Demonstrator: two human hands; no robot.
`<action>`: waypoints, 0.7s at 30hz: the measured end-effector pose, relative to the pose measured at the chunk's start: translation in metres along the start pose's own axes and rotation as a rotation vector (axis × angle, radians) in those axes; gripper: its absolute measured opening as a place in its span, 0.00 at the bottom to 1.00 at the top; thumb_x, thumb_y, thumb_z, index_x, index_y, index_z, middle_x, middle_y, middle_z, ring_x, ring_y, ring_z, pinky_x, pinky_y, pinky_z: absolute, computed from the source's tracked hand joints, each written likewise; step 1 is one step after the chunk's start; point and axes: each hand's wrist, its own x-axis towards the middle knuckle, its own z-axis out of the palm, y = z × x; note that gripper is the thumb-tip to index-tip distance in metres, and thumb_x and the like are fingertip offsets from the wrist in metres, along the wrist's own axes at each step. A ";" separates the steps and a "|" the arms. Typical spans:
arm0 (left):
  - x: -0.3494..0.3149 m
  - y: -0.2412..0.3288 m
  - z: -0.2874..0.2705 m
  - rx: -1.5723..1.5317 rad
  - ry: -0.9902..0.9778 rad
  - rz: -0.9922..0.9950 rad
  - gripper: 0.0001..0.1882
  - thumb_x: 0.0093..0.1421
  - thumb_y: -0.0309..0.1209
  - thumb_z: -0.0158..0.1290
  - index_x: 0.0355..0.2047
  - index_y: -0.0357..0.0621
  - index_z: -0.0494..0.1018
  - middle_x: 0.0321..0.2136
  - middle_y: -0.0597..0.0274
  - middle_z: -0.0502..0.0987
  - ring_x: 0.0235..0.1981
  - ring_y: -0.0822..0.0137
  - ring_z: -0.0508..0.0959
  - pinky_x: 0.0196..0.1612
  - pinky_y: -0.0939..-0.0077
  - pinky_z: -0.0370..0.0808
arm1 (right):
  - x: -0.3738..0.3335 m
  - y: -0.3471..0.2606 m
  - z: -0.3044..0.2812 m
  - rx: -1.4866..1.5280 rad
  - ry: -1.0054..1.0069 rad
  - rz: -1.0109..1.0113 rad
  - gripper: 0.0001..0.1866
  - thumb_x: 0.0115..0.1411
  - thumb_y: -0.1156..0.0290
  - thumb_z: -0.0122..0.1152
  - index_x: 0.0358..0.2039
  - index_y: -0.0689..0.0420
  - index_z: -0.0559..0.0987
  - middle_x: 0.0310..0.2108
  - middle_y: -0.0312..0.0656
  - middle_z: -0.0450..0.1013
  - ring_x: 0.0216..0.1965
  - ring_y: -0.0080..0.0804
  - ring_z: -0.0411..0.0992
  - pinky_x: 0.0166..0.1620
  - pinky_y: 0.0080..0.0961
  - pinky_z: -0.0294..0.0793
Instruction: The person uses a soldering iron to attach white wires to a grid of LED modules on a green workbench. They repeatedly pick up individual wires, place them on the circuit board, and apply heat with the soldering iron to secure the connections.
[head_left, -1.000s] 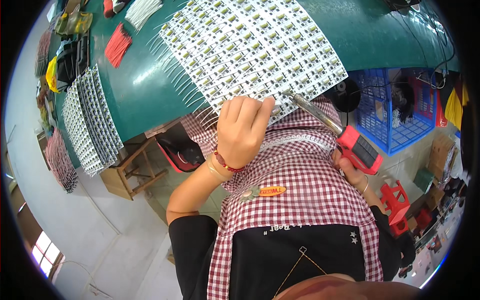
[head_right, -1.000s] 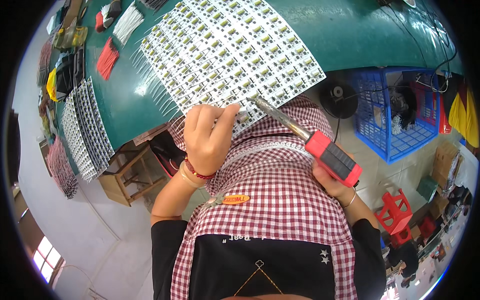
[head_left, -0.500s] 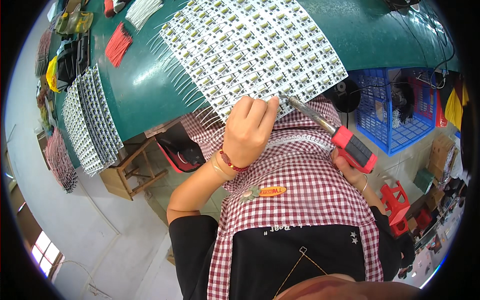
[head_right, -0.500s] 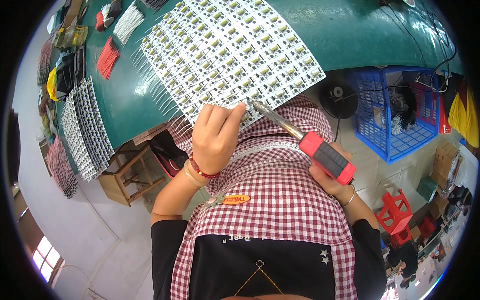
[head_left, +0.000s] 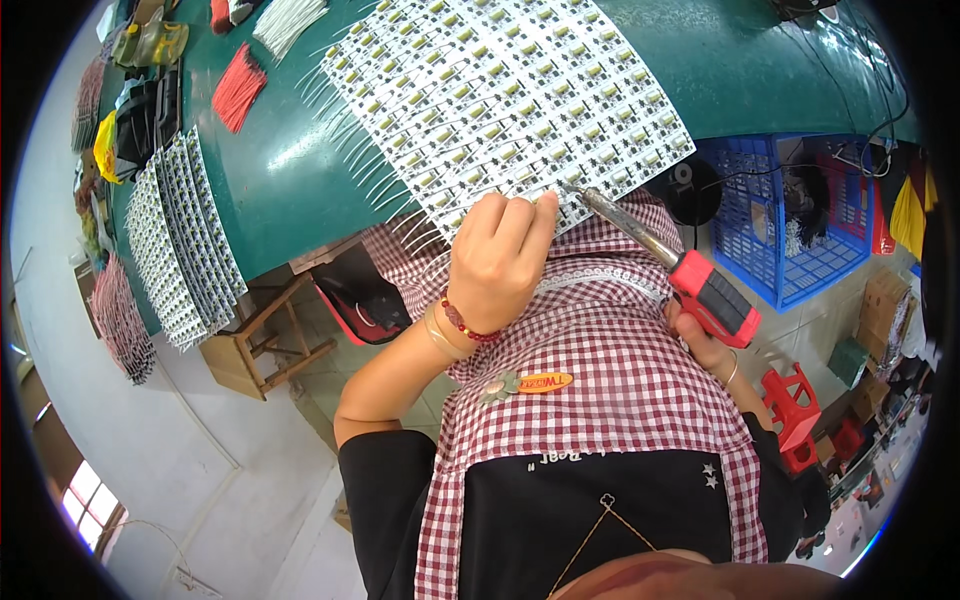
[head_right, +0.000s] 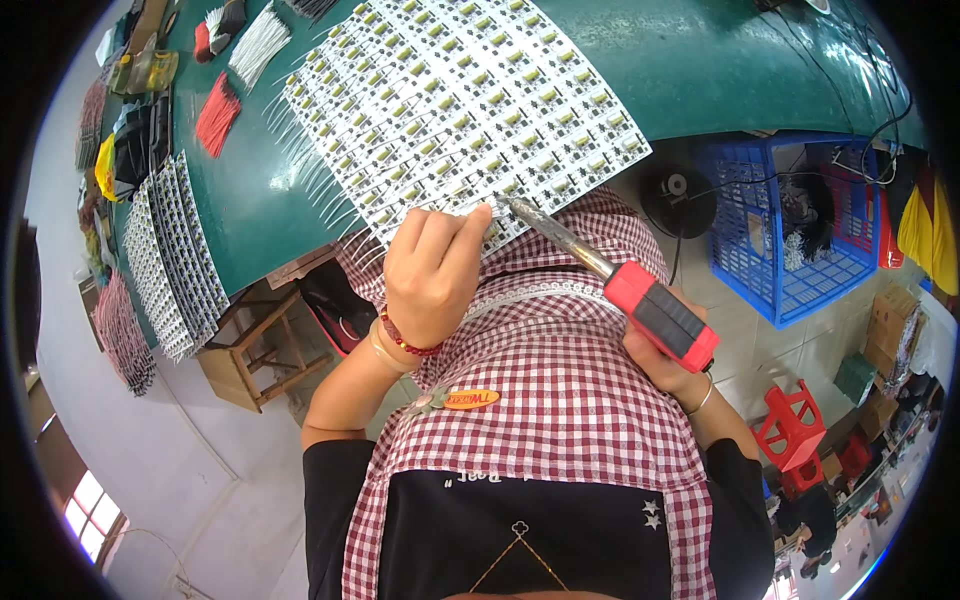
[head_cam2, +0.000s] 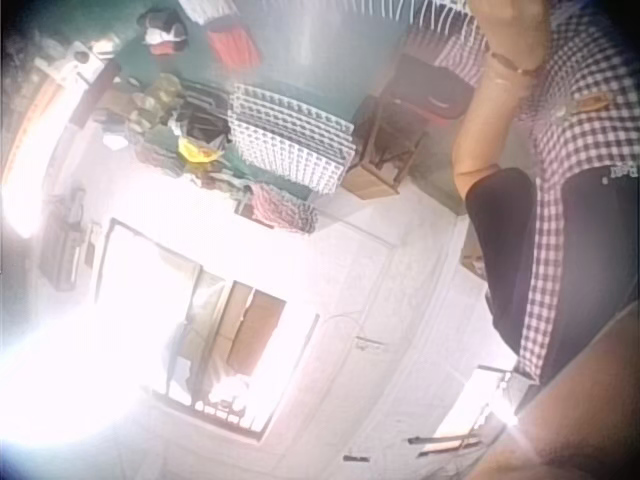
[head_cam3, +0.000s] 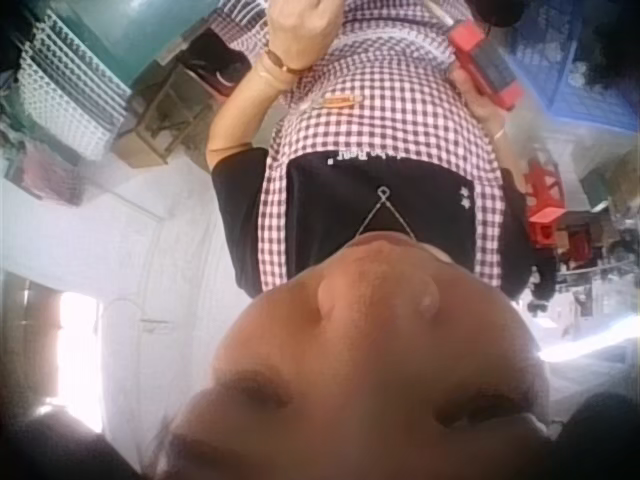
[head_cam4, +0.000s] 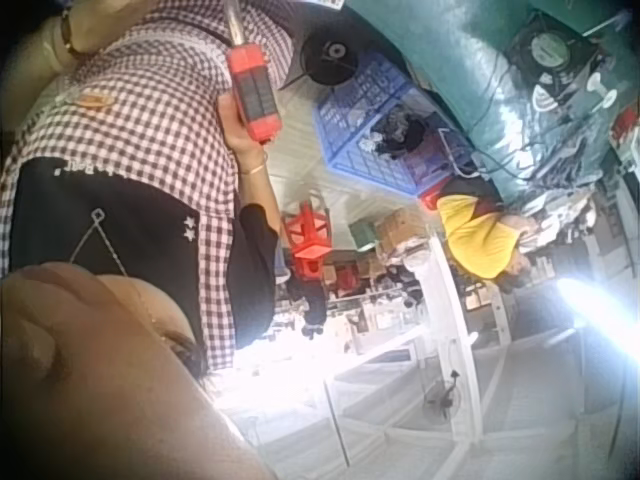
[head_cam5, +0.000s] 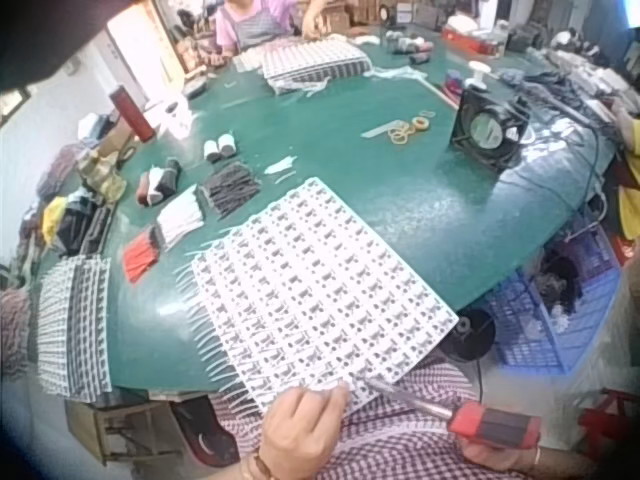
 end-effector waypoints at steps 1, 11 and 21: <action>0.000 0.000 0.001 -0.004 0.014 -0.003 0.17 0.45 0.16 0.57 0.38 0.32 0.78 0.23 0.62 0.67 0.24 0.64 0.69 0.26 0.72 0.68 | 0.001 -0.002 0.001 0.002 0.006 -0.006 0.09 0.52 0.68 0.66 0.29 0.60 0.79 0.26 0.42 0.75 0.28 0.38 0.73 0.33 0.32 0.71; 0.001 0.001 0.003 0.008 0.021 -0.001 0.16 0.45 0.17 0.58 0.38 0.33 0.79 0.22 0.62 0.66 0.24 0.65 0.69 0.26 0.72 0.68 | 0.002 -0.007 0.004 -0.051 0.023 -0.028 0.08 0.51 0.71 0.66 0.30 0.61 0.79 0.28 0.42 0.75 0.27 0.38 0.73 0.32 0.32 0.72; 0.003 0.003 -0.001 0.075 0.013 0.001 0.12 0.49 0.19 0.59 0.36 0.36 0.79 0.22 0.64 0.66 0.24 0.66 0.69 0.27 0.73 0.67 | -0.005 0.002 0.000 -0.025 0.015 -0.026 0.08 0.55 0.67 0.64 0.30 0.59 0.79 0.24 0.38 0.74 0.26 0.34 0.73 0.32 0.29 0.71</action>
